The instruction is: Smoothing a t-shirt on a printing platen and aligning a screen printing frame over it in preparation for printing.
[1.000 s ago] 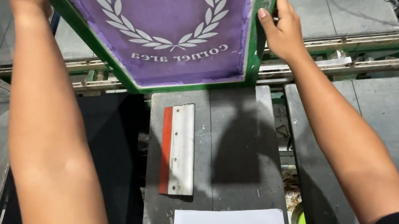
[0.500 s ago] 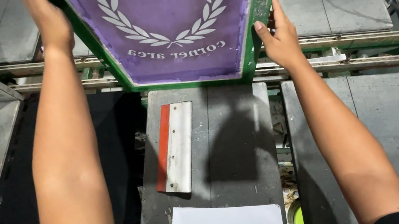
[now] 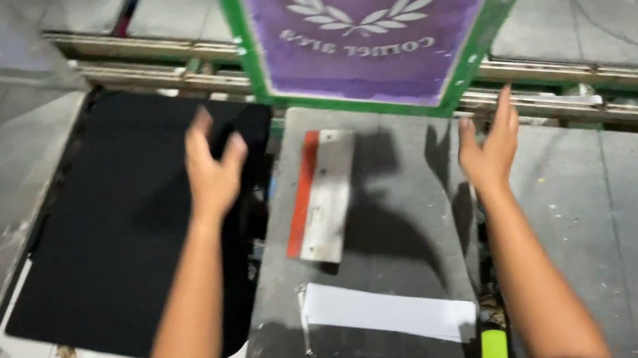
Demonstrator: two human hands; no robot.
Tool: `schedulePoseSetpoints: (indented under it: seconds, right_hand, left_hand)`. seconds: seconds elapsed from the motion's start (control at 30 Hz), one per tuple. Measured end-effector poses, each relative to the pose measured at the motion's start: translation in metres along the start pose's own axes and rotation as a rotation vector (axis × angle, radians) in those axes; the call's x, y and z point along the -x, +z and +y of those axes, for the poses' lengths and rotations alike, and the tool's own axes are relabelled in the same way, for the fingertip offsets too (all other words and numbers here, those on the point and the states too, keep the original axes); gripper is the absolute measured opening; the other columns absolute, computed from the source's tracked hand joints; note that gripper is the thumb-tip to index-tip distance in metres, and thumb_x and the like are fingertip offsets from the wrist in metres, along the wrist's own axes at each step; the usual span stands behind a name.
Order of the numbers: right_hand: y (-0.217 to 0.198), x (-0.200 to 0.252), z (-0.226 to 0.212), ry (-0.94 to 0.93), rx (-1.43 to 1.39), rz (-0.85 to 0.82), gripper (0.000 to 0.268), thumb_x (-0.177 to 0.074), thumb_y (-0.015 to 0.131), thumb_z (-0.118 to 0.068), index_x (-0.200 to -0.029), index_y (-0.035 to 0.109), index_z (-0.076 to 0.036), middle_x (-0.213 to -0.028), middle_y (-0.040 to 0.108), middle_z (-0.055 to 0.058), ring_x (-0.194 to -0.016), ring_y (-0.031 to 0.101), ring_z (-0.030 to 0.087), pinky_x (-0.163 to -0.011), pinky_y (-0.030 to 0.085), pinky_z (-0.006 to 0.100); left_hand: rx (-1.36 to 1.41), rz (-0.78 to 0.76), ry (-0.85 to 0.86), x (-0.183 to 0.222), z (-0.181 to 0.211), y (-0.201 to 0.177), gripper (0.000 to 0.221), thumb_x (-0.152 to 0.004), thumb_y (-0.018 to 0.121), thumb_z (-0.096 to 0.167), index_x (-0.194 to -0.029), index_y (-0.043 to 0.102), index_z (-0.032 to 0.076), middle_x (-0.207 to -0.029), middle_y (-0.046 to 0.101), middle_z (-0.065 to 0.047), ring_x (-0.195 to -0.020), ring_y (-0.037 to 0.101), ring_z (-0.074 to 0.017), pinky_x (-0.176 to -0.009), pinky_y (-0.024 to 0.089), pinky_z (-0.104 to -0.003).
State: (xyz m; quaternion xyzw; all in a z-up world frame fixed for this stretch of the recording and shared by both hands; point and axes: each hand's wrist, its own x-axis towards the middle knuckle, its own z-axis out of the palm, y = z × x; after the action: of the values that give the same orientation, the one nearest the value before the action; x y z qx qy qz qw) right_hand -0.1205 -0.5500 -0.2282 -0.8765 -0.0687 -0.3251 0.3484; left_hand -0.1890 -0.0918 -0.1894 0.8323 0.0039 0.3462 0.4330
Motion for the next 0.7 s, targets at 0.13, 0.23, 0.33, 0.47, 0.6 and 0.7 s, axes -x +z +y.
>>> schedulePoseSetpoints:
  seconds: [0.13,0.23,0.33,0.47,0.6,0.7]
  right_hand:
    - [0.011,0.091,-0.044,0.139,0.026,-0.127,0.078,-0.091,0.076,-0.016,-0.158,0.04,0.001,-0.146,0.046,0.032,-0.137,0.046,0.05,-0.114,0.036,0.059]
    - [0.015,0.154,-0.076,0.079,0.047,-0.13,0.071,-0.092,0.076,-0.013,-0.153,0.045,0.007,-0.142,0.05,0.031,-0.133,0.051,0.049,-0.113,0.038,0.056]
    - [0.009,0.209,-0.111,0.043,0.071,-0.15,0.069,-0.092,0.064,-0.017,-0.152,0.042,0.01,-0.147,0.049,0.034,-0.137,0.046,0.047,-0.116,0.036,0.053]
    - [0.003,0.241,-0.133,0.029,0.102,-0.191,0.071,-0.096,0.064,-0.022,-0.155,0.039,0.008,-0.15,0.046,0.034,-0.139,0.045,0.047,-0.116,0.037,0.053]
    - [-0.007,0.221,-0.145,0.075,0.125,-0.222,0.072,-0.1,0.06,-0.026,-0.158,0.032,0.007,-0.156,0.039,0.032,-0.145,0.037,0.047,-0.119,0.031,0.054]
    - [-0.017,0.192,-0.142,0.078,0.153,-0.183,0.075,-0.097,0.069,-0.022,-0.157,0.035,0.009,-0.15,0.044,0.035,-0.141,0.042,0.05,-0.118,0.032,0.057]
  left_hand:
    - [-0.047,-0.078,-0.129,0.13,-0.001,-0.067,0.053,-0.082,0.081,0.009,-0.132,0.064,0.0,-0.132,0.064,-0.023,-0.13,0.057,-0.0416,-0.112,0.043,-0.05]
    - [-0.088,-0.098,-0.275,0.221,-0.013,-0.127,0.05,-0.081,0.082,0.013,-0.129,0.07,0.009,-0.129,0.07,-0.012,-0.127,0.062,-0.0311,-0.111,0.047,-0.044]
    - [-0.071,-0.145,-0.209,0.304,-0.037,-0.183,0.043,-0.092,0.071,0.023,-0.133,0.065,0.011,-0.134,0.069,-0.009,-0.127,0.063,-0.0276,-0.11,0.046,-0.04]
    - [-0.009,-0.349,-0.401,0.313,-0.01,-0.248,0.048,-0.092,0.068,0.034,-0.136,0.063,0.015,-0.139,0.067,-0.004,-0.136,0.056,-0.0273,-0.111,0.044,-0.046]
    - [-0.056,-0.473,-0.028,0.274,0.0,-0.252,0.059,-0.096,0.065,0.036,-0.149,0.051,0.014,-0.149,0.058,-0.007,-0.142,0.05,-0.0306,-0.116,0.035,-0.052]
    - [-0.132,-0.466,0.245,0.216,0.015,-0.224,0.066,-0.097,0.06,0.051,-0.152,0.05,0.016,-0.151,0.055,-0.008,-0.141,0.049,-0.0335,-0.117,0.031,-0.056]
